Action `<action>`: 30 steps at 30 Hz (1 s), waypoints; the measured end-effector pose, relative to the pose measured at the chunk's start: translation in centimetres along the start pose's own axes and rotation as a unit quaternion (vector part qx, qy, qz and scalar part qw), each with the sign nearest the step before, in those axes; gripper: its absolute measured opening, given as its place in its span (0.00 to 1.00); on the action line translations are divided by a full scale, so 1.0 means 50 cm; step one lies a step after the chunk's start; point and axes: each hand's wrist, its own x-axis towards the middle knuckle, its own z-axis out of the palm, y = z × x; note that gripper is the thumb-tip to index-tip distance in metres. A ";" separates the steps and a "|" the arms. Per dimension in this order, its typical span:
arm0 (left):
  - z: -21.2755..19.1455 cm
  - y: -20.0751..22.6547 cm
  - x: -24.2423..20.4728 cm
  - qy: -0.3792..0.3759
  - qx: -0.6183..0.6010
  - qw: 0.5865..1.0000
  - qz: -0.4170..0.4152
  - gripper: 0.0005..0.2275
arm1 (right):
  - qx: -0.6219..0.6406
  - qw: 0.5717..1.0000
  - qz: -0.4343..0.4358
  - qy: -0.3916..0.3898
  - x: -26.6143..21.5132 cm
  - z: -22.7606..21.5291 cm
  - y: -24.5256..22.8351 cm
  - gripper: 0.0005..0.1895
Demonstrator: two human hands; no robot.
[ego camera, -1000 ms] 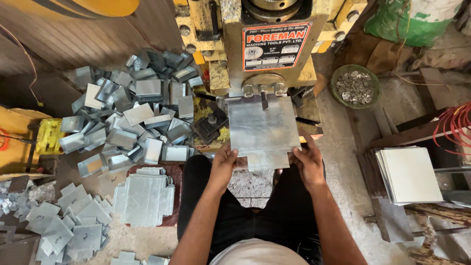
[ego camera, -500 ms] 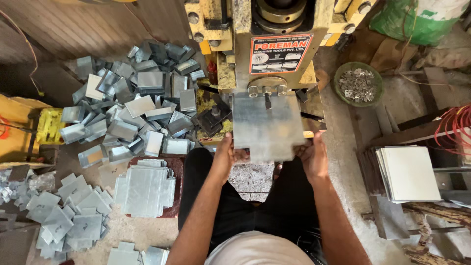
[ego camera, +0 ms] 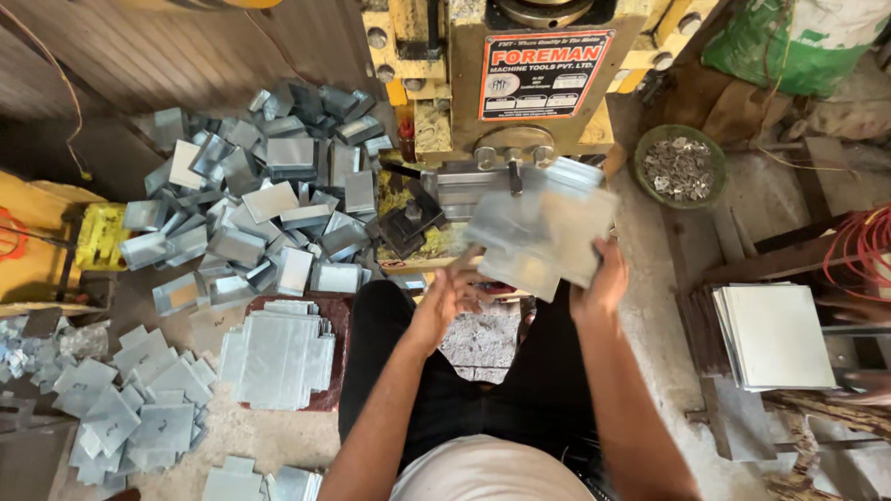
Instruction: The person sits on the floor in a workshop and repeatedly places flat metal sheets into a hydraulic press machine. They align the sheets, operate the press to shape them, and then remove the finished pieces, stacking them on the floor.
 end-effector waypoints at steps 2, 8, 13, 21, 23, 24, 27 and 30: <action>0.015 -0.005 -0.013 -0.029 -0.027 0.999 -0.031 0.39 | 0.001 0.999 -0.030 -0.025 -0.080 -0.004 0.017 0.21; 0.066 -0.051 0.032 0.129 -0.114 0.984 -0.051 0.37 | -0.136 0.860 0.187 -0.456 -0.237 -0.063 -0.016 0.14; 0.038 -0.024 0.046 0.213 0.059 0.975 -0.002 0.36 | -0.276 0.936 -0.121 -0.183 -0.173 -0.097 -0.066 0.10; 0.040 0.044 0.058 0.268 -0.179 0.944 -0.072 0.24 | -0.324 0.929 0.020 -0.180 -0.057 -0.064 -0.035 0.34; 0.040 0.038 0.027 0.255 -0.195 0.945 -0.060 0.18 | -0.304 0.936 -0.011 -0.176 -0.066 -0.059 -0.017 0.34; 0.035 0.035 0.010 0.247 -0.201 0.946 -0.055 0.16 | -0.292 0.942 -0.004 -0.167 -0.072 -0.058 -0.011 0.34; 0.021 0.024 -0.017 0.264 0.050 0.963 -0.018 0.14 | -0.248 0.957 0.005 -0.153 -0.084 -0.056 -0.003 0.33; 0.006 0.011 -0.026 0.228 0.131 0.964 0.024 0.13 | -0.205 0.965 0.010 -0.165 -0.093 -0.060 -0.005 0.32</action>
